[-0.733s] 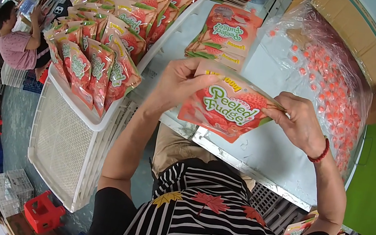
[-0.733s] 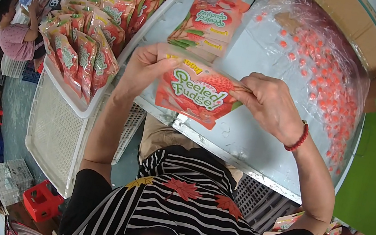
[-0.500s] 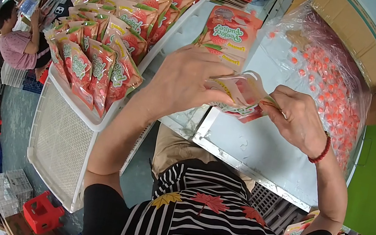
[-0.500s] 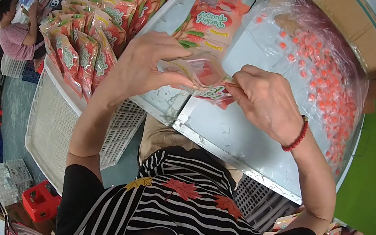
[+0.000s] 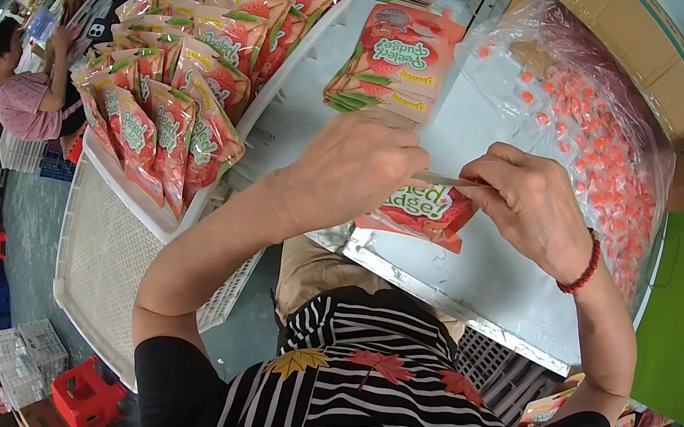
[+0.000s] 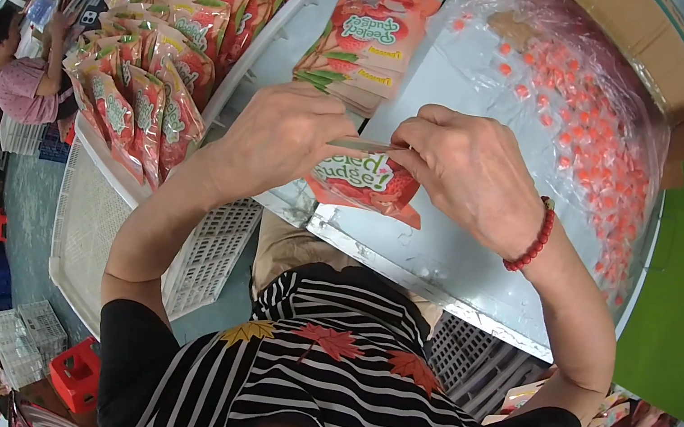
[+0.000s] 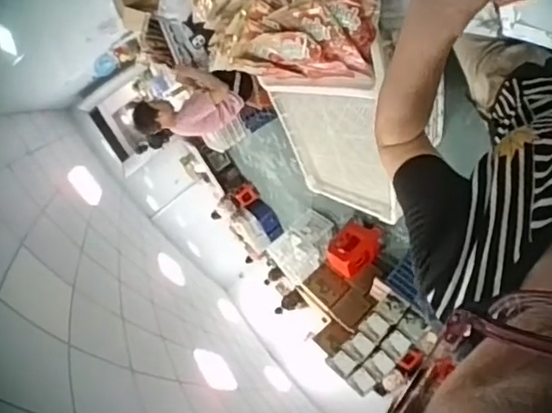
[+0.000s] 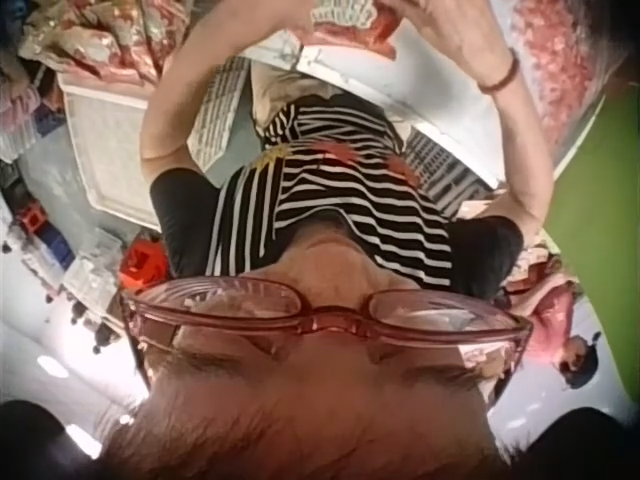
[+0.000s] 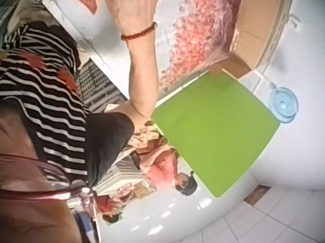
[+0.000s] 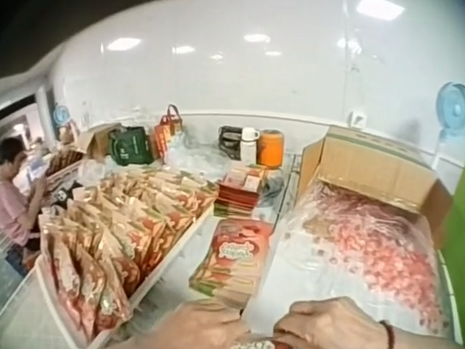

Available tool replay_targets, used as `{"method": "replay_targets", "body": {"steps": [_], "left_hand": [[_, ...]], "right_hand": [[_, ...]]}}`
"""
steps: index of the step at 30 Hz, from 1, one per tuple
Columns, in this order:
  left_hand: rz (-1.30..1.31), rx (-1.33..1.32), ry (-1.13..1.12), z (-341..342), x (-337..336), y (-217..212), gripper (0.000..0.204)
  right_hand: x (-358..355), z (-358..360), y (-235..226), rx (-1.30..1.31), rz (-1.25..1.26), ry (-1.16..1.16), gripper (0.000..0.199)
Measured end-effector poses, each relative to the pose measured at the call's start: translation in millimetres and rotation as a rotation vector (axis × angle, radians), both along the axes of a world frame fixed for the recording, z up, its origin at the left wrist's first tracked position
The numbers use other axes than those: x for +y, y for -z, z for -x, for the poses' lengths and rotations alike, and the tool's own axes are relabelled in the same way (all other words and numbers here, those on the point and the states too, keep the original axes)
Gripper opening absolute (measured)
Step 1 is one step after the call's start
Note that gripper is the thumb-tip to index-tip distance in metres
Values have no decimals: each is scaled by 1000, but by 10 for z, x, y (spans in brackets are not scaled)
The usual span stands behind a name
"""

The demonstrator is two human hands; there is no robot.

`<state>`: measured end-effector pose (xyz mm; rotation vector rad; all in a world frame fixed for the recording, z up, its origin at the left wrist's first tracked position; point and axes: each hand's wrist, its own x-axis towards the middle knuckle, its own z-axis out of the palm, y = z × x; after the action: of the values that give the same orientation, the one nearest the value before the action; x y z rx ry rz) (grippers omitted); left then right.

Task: Manually fill retail-sized bags with small individually wrapped candies and seal them.

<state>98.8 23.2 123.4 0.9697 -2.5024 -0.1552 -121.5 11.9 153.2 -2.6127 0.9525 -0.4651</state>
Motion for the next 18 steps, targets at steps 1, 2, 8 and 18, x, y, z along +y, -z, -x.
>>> {"method": "replay_targets", "body": {"steps": [1,2,8,18], "left_hand": [[-1,-1,1,7,-1,19,16],[-13,77,-10,13,-5,44,16],[53,116,-7,0,-44,148,15],[107,120,28,87,-50,385,11]], "right_hand": [[0,10,16,-11,9,-7,8],[2,21,33,-22,17,-11,8],[-4,101,101,-25,38,36,7],[45,133,140,70,104,76,9]]}}
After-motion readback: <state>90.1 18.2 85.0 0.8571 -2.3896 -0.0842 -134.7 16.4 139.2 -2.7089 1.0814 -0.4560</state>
